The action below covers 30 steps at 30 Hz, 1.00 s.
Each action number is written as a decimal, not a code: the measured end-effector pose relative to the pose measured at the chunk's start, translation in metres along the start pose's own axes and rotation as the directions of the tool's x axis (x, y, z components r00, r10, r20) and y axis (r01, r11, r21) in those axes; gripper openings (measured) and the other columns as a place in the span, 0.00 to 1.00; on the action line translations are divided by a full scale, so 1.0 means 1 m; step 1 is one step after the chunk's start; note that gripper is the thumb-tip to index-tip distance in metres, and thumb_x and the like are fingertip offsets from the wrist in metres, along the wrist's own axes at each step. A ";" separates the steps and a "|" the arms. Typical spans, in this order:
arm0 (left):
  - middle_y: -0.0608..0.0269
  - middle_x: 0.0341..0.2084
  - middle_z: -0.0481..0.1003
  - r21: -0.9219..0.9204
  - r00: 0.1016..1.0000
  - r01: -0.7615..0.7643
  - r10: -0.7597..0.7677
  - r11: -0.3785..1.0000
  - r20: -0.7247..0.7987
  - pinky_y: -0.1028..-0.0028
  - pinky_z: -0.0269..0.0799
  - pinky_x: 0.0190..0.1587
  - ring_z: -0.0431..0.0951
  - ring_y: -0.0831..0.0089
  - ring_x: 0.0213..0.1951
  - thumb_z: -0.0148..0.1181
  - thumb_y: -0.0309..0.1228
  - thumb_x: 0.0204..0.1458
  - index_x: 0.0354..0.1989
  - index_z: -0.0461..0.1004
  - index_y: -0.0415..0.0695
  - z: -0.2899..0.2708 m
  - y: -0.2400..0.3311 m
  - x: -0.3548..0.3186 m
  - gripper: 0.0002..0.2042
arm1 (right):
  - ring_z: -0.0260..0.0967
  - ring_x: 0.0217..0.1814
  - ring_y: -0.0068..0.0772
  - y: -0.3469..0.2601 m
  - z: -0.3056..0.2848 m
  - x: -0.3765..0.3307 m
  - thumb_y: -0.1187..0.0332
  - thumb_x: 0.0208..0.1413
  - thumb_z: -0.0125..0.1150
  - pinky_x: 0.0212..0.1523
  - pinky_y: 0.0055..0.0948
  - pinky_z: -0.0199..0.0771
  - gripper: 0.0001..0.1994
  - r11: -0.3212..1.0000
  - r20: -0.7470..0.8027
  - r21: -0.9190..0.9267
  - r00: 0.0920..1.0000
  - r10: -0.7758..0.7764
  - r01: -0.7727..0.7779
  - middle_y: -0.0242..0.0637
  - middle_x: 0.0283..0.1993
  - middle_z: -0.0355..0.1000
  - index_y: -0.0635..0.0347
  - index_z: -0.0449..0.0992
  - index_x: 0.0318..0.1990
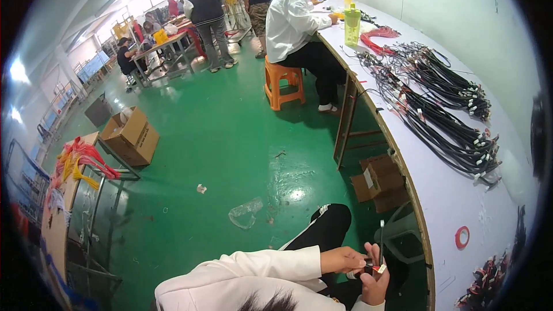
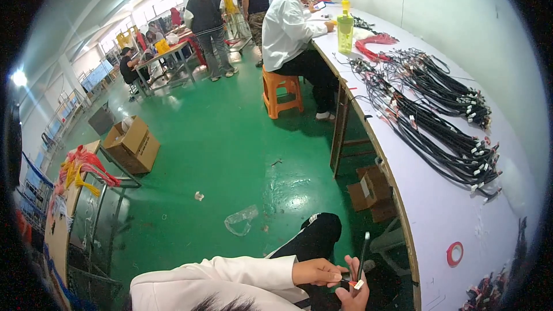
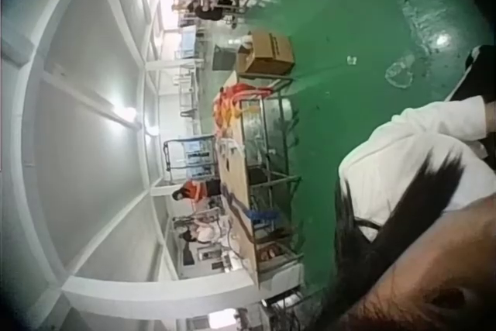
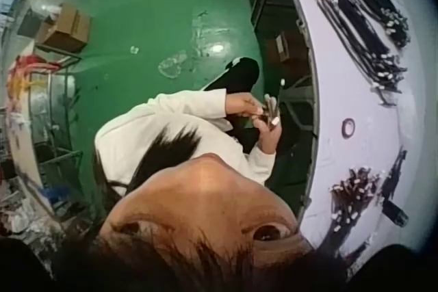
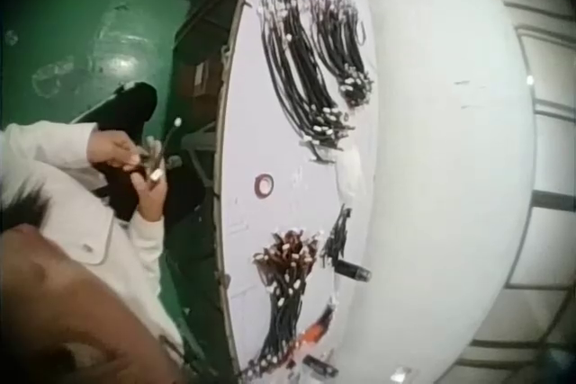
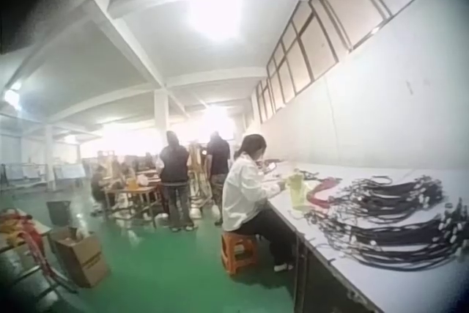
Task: Wrapping black electrical tape around wire bundles near the plastic connectors at a factory workbench.
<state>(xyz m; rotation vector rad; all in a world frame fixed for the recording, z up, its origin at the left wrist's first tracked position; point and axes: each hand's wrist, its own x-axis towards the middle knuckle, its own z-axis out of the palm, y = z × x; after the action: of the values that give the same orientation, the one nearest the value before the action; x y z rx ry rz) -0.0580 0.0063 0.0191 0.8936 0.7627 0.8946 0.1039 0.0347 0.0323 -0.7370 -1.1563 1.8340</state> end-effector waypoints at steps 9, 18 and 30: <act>0.67 0.10 0.64 0.494 0.873 -0.327 0.458 0.805 -0.168 0.71 0.60 0.19 0.66 0.68 0.14 0.50 0.38 0.56 0.24 0.70 0.44 0.017 0.002 -0.001 0.13 | 0.66 0.32 0.22 -0.008 -0.008 0.000 0.67 0.41 0.60 0.36 0.21 0.66 0.17 0.985 0.044 -0.153 0.996 0.082 -0.074 0.35 0.34 0.68 0.70 0.71 0.39; 0.57 0.15 0.71 0.900 0.726 -0.116 0.654 0.419 -0.211 0.63 0.68 0.22 0.74 0.55 0.21 0.54 0.33 0.51 0.27 0.70 0.47 0.010 0.002 -0.002 0.05 | 0.63 0.21 0.20 0.010 0.008 -0.001 0.71 0.52 0.52 0.24 0.19 0.66 0.08 0.953 -0.278 -0.300 0.960 -0.037 -0.050 0.33 0.23 0.69 0.67 0.71 0.34; 0.76 0.13 0.58 0.070 0.772 -0.277 0.266 0.958 -0.577 0.82 0.46 0.18 0.52 0.86 0.14 0.44 0.37 0.60 0.41 0.72 0.38 -0.037 0.026 -0.008 0.15 | 0.62 0.34 0.34 -0.076 -0.009 0.026 0.79 0.43 0.57 0.36 0.26 0.62 0.02 0.628 -0.004 -0.684 0.859 -0.512 0.371 0.39 0.35 0.64 0.67 0.72 0.24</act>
<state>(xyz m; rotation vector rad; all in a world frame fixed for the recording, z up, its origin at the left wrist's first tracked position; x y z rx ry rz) -0.1012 0.0193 0.0276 0.7198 1.1682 1.4718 0.1232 0.0789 0.0965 -0.8937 -1.7025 0.8750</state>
